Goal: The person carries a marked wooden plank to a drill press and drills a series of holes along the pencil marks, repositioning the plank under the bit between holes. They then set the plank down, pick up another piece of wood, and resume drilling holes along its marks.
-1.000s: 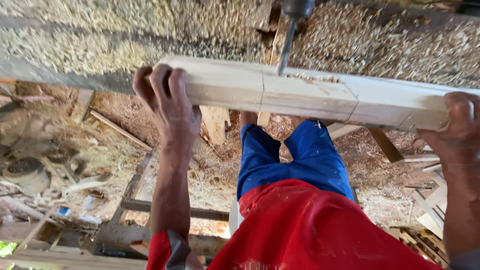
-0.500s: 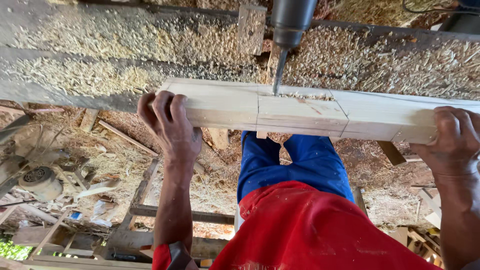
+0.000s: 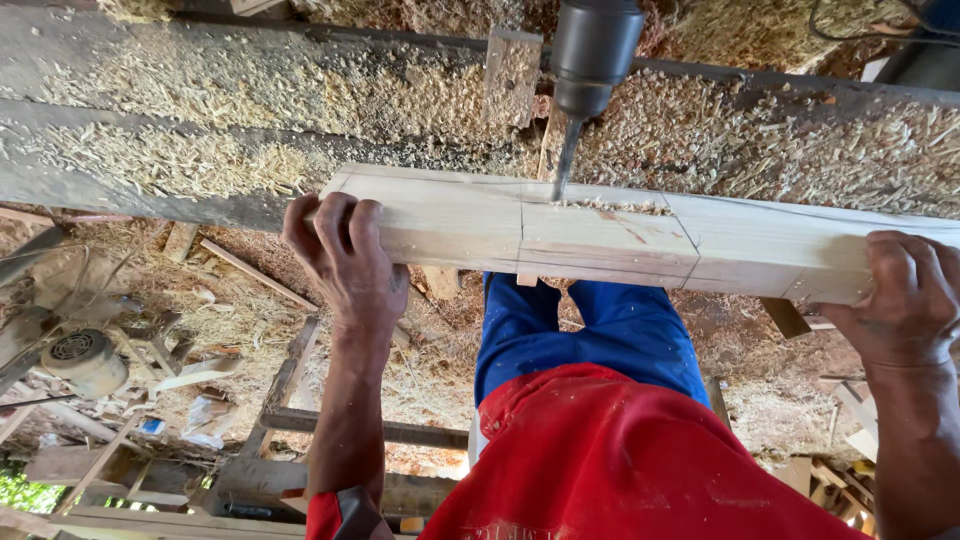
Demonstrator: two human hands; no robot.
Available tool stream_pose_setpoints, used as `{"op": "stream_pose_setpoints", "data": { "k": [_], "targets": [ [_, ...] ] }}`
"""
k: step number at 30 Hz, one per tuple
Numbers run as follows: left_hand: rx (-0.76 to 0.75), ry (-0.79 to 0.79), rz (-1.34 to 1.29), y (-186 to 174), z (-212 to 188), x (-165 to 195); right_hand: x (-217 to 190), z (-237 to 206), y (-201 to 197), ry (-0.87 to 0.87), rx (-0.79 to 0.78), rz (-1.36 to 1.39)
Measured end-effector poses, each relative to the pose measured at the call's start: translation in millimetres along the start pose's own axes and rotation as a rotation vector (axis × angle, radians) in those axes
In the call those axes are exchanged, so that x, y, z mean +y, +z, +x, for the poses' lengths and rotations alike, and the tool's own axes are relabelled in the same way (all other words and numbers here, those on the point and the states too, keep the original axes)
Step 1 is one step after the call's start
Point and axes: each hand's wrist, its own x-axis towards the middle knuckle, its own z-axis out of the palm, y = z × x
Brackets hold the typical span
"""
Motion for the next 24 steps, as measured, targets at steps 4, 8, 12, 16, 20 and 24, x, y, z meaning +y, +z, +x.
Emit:
{"op": "stream_pose_setpoints", "data": {
  "k": [4, 8, 12, 16, 20, 24],
  "targets": [
    [0.027, 0.021, 0.071, -2, 4, 1, -1, 0, 0, 0.034, -0.083, -0.111],
    [-0.009, 0.006, 0.009, -3, 7, 2, -4, 3, -2, 0.018, -0.056, -0.098],
    [-0.011, -0.003, -0.016, -6, 9, 3, -4, 5, -3, 0.015, -0.016, -0.031],
    [0.012, 0.011, 0.012, -4, 13, 1, -2, 3, -2, 0.057, -0.079, -0.083],
    [0.029, 0.019, 0.071, 5, 15, -5, 0, 2, 0, 0.073, -0.078, -0.081],
    [0.030, 0.004, 0.118, 10, 15, -10, -2, 7, -1, 0.021, 0.003, -0.041]
  ]
}}
